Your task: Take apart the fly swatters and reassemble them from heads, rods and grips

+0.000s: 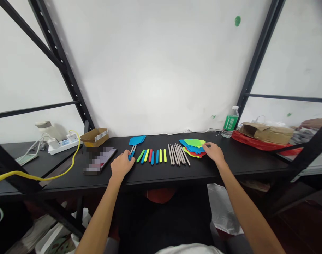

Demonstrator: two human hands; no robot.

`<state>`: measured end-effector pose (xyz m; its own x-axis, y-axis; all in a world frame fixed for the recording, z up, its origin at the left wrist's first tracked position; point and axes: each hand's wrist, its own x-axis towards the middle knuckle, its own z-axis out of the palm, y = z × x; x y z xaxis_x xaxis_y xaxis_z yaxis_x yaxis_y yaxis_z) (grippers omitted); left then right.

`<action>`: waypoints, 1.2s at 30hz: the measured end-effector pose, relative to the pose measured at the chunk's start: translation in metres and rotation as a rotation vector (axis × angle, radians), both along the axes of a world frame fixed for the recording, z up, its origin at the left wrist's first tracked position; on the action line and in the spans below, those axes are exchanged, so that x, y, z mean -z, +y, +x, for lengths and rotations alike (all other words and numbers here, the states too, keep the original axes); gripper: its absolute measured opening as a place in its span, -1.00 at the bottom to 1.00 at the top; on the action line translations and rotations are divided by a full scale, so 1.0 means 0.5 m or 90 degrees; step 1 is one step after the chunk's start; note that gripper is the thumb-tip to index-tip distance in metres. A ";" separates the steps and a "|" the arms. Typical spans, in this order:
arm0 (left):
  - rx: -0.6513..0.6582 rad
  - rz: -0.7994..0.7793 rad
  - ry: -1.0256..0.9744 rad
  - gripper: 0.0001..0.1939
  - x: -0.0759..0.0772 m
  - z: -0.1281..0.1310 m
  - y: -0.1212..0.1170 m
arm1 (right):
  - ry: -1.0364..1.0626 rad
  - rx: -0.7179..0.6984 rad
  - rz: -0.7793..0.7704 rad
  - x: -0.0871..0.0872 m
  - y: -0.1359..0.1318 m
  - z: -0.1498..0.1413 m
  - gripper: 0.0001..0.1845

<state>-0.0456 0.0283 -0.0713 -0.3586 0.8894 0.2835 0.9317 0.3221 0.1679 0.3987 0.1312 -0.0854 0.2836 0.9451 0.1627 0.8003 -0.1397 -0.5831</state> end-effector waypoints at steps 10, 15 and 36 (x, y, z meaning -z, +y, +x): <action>-0.003 0.005 -0.001 -0.67 0.002 0.001 0.000 | -0.001 0.000 0.007 0.008 0.008 0.005 -0.49; 0.004 0.000 -0.002 -0.67 -0.001 0.002 -0.002 | 0.002 -0.001 0.008 0.008 0.006 0.004 -0.48; 0.001 0.001 -0.005 -0.66 -0.002 0.003 -0.006 | -0.004 0.001 0.002 -0.001 -0.001 -0.004 -0.50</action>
<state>-0.0440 0.0253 -0.0704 -0.3597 0.8895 0.2819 0.9307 0.3205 0.1762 0.3967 0.1307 -0.0851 0.2844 0.9440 0.1670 0.8033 -0.1395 -0.5790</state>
